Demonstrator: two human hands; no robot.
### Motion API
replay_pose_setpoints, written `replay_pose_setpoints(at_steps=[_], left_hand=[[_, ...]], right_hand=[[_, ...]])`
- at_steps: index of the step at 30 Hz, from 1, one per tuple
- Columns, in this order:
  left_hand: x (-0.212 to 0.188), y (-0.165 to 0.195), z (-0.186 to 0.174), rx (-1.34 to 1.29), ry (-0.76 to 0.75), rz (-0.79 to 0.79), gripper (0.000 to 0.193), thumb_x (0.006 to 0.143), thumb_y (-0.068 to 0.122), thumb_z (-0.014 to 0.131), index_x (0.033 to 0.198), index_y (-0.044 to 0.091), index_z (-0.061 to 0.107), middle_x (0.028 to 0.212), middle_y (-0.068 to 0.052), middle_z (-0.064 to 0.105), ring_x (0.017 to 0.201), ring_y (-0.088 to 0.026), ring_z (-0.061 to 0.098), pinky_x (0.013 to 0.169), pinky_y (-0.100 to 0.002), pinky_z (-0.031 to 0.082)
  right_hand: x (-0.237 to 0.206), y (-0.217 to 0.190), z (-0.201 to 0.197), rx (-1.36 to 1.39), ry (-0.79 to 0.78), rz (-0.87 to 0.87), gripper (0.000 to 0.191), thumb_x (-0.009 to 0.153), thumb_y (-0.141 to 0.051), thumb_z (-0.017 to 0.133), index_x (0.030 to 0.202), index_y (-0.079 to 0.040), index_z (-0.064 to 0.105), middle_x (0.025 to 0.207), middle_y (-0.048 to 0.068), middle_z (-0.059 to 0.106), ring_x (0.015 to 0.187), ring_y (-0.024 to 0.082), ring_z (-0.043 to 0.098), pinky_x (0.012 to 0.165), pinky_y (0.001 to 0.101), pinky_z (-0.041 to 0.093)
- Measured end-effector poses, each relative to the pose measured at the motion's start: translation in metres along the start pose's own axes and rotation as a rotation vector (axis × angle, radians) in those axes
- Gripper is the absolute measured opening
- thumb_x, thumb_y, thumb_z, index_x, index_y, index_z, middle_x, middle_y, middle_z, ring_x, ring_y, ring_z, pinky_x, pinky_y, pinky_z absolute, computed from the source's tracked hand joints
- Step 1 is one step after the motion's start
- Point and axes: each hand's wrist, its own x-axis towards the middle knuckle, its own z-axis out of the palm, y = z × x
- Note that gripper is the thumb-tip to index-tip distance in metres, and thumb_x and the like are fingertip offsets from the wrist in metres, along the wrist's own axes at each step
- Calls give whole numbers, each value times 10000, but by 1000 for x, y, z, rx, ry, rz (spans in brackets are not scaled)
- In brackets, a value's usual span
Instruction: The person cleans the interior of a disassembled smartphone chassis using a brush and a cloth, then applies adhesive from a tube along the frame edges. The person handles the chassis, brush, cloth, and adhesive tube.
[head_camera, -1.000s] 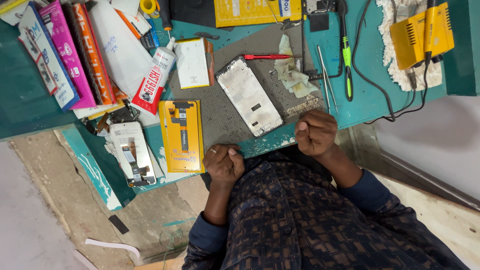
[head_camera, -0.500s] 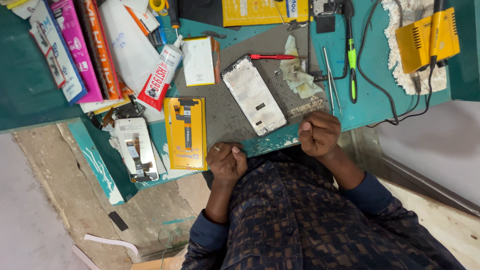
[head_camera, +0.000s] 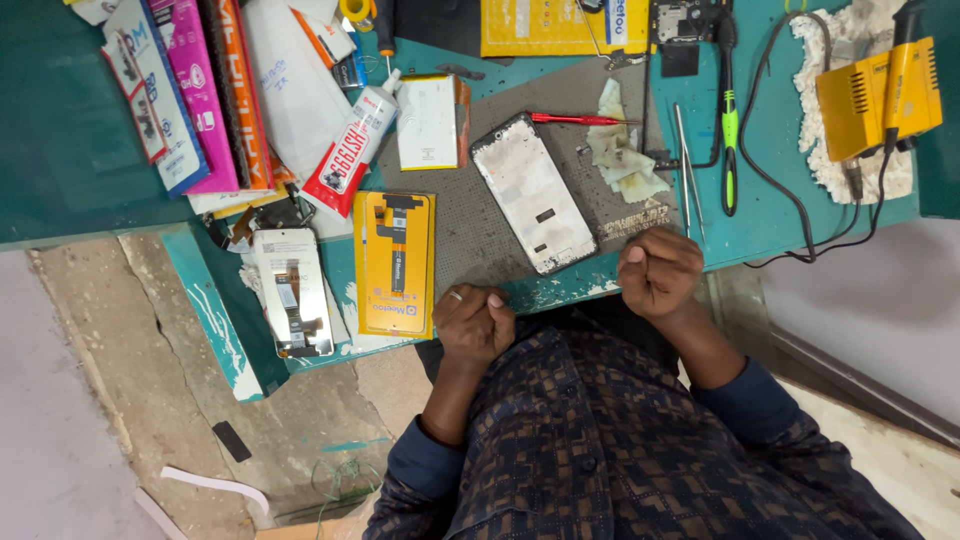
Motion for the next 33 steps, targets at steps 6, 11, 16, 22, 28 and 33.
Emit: replay_pose_setpoints(at_steps=[6,11,16,22,28,33], left_hand=[[4,-6,-15,-45,20,19,281,873,-49,587,602,25,583,733,-71,627,613,-212,565,606,-356,495],[6,-12,-28,-89,-3,26,277,867,-41,602,601,31,576,750,-68,645,638,-223,572,621,-359,492],[3,-22,-34,-95,-18,40,313,862,-33,605,562,40,554,726,-66,643,618,-217,561,608,-355,481],[-3,-31,-38,-96,-24,63,321,861,-25,611,552,41,556,708,-72,634,598,-211,558,609,-353,481],[-5,-34,-43,-88,-21,77,316,862,-19,612,556,41,557,698,-77,622,599,-219,553,611,-357,482],[-7,-36,-45,-89,-36,87,316,857,-18,616,554,47,553,699,-78,623,596,-224,547,600,-361,470]], right_hand=[[3,-13,12,-21,-1,34,433,1003,2,549,571,-21,525,637,83,586,573,230,596,552,355,441],[3,-18,24,-40,0,56,442,1008,-13,555,567,-36,532,634,75,581,583,225,609,566,350,453],[-1,-19,34,-66,1,64,453,1024,-32,550,571,-35,545,638,75,585,593,227,621,575,349,464],[-4,-21,44,-57,8,68,466,1030,-27,548,564,-37,540,628,70,576,599,218,640,578,341,480],[-4,-24,49,-89,5,66,441,1022,-21,543,582,-23,541,638,80,582,600,230,631,582,352,476],[-5,-27,51,-97,14,70,436,1014,-13,541,579,-25,542,637,80,583,598,230,625,590,355,477]])
